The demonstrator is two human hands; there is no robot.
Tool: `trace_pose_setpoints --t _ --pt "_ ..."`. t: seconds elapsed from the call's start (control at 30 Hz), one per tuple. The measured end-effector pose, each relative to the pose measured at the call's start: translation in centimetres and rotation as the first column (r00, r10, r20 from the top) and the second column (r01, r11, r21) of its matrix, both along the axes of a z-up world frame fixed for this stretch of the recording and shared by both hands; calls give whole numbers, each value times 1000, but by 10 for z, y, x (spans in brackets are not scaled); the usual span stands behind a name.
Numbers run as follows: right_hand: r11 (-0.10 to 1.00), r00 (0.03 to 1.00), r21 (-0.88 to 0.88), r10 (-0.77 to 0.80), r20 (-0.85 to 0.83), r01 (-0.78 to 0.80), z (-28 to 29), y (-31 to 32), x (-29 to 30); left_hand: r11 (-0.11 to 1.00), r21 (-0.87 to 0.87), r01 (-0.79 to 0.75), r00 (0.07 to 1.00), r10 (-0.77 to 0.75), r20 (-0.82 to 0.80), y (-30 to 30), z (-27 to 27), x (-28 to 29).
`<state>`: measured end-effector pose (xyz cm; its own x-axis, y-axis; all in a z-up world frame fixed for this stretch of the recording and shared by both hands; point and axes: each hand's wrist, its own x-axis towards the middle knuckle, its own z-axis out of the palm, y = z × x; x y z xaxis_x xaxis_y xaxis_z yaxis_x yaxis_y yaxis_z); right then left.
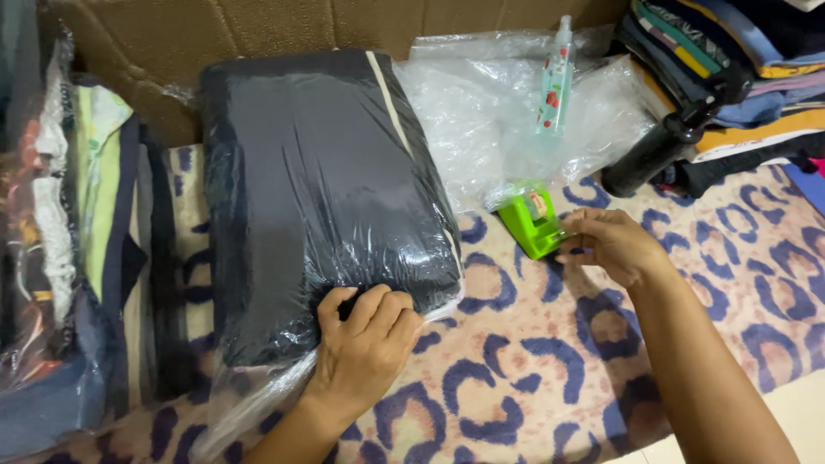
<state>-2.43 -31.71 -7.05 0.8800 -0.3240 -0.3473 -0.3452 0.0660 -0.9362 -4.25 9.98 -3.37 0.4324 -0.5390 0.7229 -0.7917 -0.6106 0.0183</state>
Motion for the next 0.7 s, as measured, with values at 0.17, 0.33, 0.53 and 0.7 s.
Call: trace_pose_setpoints --t 0.17,0.33,0.53,0.7 --pt "967 985 255 -60 163 17 -26 -1 -26 1000 -10 -6 1000 6 -4 -1 -1 1" --pt "963 969 269 -90 231 25 -38 9 -35 1000 -18 -4 1000 4 -4 -2 -2 1" --pt "996 955 -37 -69 289 83 -22 33 -38 1000 0 -25 998 25 50 -1 1 -2" --pt "990 932 -128 -4 362 54 -35 22 -35 998 1 -60 995 60 85 -1 -4 -6"
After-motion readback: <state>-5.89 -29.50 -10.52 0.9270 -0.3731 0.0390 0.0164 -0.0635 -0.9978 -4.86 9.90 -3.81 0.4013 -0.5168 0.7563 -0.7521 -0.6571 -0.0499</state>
